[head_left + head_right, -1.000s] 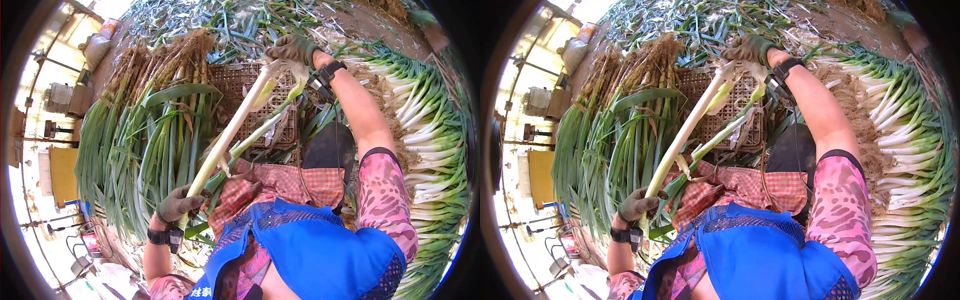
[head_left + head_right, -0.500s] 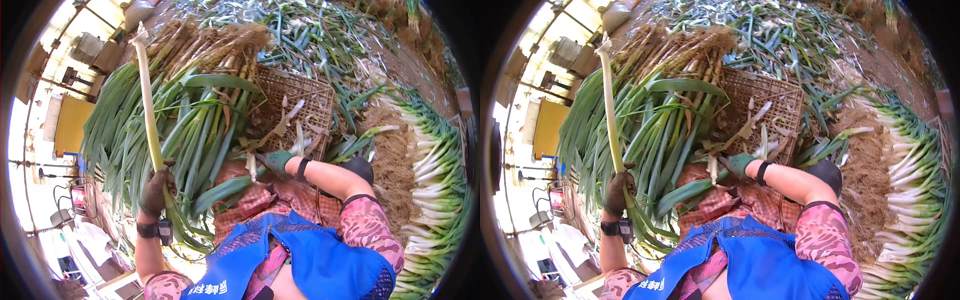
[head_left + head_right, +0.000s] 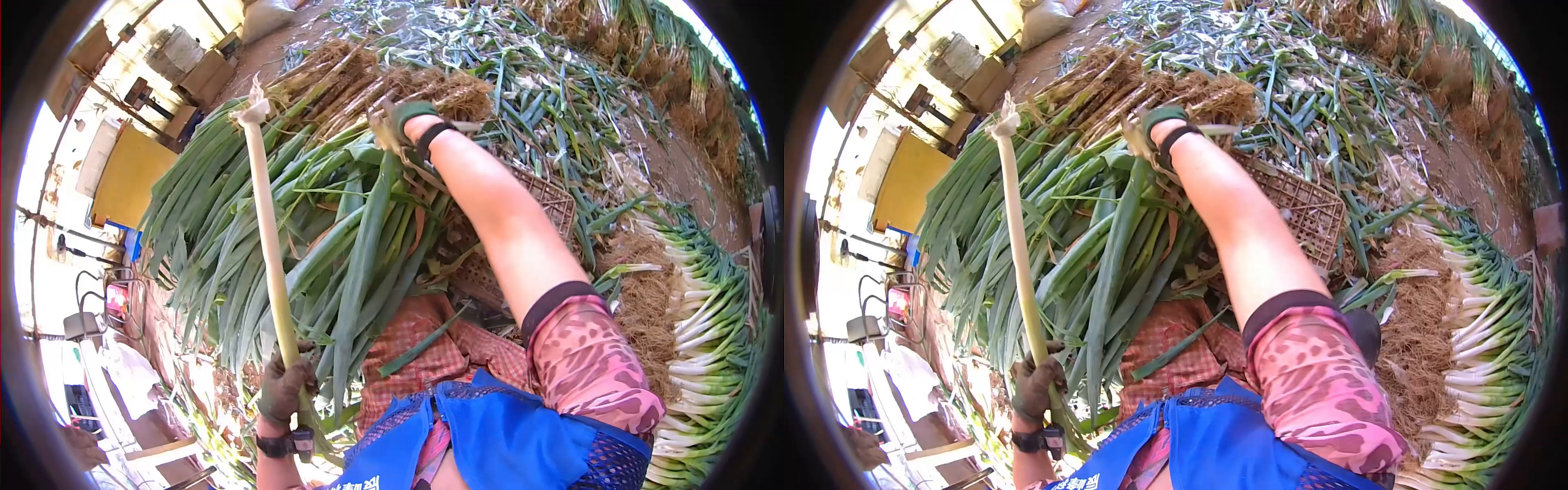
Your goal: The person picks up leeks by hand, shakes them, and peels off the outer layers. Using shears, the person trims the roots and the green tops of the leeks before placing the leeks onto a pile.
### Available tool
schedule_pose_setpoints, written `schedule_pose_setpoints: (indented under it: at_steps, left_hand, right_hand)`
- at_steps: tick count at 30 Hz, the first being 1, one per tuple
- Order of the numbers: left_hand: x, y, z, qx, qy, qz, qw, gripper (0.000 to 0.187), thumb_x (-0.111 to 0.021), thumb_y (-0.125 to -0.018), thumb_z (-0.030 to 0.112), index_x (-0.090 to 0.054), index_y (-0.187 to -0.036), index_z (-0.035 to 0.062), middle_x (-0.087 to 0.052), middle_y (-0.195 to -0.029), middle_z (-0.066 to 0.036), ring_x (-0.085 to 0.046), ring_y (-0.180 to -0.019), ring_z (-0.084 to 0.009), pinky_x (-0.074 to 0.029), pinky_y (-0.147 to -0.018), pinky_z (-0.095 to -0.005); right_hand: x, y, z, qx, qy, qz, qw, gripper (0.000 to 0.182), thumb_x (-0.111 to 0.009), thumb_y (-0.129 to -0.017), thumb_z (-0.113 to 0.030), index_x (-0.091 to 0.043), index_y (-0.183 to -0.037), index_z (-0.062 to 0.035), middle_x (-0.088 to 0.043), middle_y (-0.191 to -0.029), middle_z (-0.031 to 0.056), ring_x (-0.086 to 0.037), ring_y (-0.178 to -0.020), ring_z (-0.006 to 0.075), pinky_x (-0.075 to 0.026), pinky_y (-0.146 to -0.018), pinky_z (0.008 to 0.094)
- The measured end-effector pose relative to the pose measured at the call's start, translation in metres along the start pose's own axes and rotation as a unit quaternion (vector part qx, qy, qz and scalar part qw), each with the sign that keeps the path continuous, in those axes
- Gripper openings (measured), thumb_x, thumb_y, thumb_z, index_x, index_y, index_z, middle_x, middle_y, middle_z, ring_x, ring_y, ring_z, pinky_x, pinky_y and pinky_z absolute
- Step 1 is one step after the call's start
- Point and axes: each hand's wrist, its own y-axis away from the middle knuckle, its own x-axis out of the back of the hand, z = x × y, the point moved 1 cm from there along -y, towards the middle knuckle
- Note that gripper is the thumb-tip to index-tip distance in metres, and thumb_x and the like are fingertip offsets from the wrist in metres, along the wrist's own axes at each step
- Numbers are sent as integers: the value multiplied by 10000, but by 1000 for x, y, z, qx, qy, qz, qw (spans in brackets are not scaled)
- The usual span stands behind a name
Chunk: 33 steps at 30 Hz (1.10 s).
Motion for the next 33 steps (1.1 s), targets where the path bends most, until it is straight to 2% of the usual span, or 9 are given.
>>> schedule_pose_setpoints:
  at_steps: [4,10,16,20,24,26,28,30,33]
  left_hand:
    - [6,0,-18,3,19,-8,1000,364,-615,-912,185,-557,-1210,-14,-585,-684,-22,-566,-576,-111,-498,-550,-262]
    - [-4,-21,-21,-23,43,-26,998,372,-618,-907,187,-561,-1222,-3,-583,-688,-9,-558,-584,-95,-489,-554,-249]
    - [-7,-13,-19,-50,31,-44,997,352,-628,-909,191,-583,-1218,30,-590,-711,1,-553,-609,-82,-485,-564,-247]
    - [-23,-18,-18,-58,20,-76,995,359,-639,-908,195,-575,-1218,26,-580,-718,5,-548,-606,-81,-483,-568,-247]
    - [-42,-24,-14,-42,-5,-121,992,364,-644,-905,200,-578,-1216,23,-582,-728,2,-549,-613,-81,-479,-563,-242]
    - [-55,-27,-9,-46,-13,-145,988,357,-646,-905,206,-585,-1205,23,-585,-736,-2,-551,-615,-80,-479,-562,-240]
    - [-72,-36,-9,-46,-13,-174,984,331,-650,-912,201,-594,-1190,30,-594,-766,6,-554,-621,-73,-481,-564,-238]
    - [-94,-45,-13,-41,-9,-202,978,321,-649,-919,199,-595,-1187,32,-596,-778,13,-556,-625,-70,-482,-563,-237]
    - [-127,-49,-15,-6,-40,-250,967,322,-667,-918,199,-597,-1184,34,-593,-788,18,-550,-608,-65,-477,-548,-232]
  right_hand:
    - [26,20,-7,-46,-44,-9,998,344,-591,-888,-345,-701,-1113,-109,-659,-1192,168,-636,-1107,337,-495,-947,431]
    - [174,94,60,25,67,71,995,368,-589,-884,-387,-702,-1097,-108,-681,-1115,144,-644,-1033,286,-497,-907,406]
    - [225,313,309,-301,77,149,939,433,-545,-895,-452,-705,-1057,-85,-685,-1036,121,-632,-932,246,-489,-836,401]
    - [209,562,437,-577,58,162,798,486,-515,-902,-496,-707,-1030,-69,-688,-984,106,-624,-864,220,-484,-789,398]
    - [218,800,494,-733,26,226,641,544,-486,-909,-539,-709,-1004,-53,-691,-931,91,-616,-797,194,-478,-742,394]
    - [250,870,480,-710,-132,420,549,482,-504,-919,-511,-682,-936,-63,-662,-860,75,-599,-712,182,-467,-647,381]
    - [301,906,434,-558,-297,680,370,367,-554,-934,-431,-628,-813,-92,-602,-745,50,-567,-575,173,-445,-481,357]
    - [306,945,418,-626,-214,568,489,421,-565,-926,-434,-658,-848,-30,-634,-781,85,-597,-565,209,-463,-460,367]
    - [238,1009,412,-799,-93,290,518,372,-598,-897,-380,-674,-989,-28,-671,-966,148,-654,-797,268,-515,-641,383]
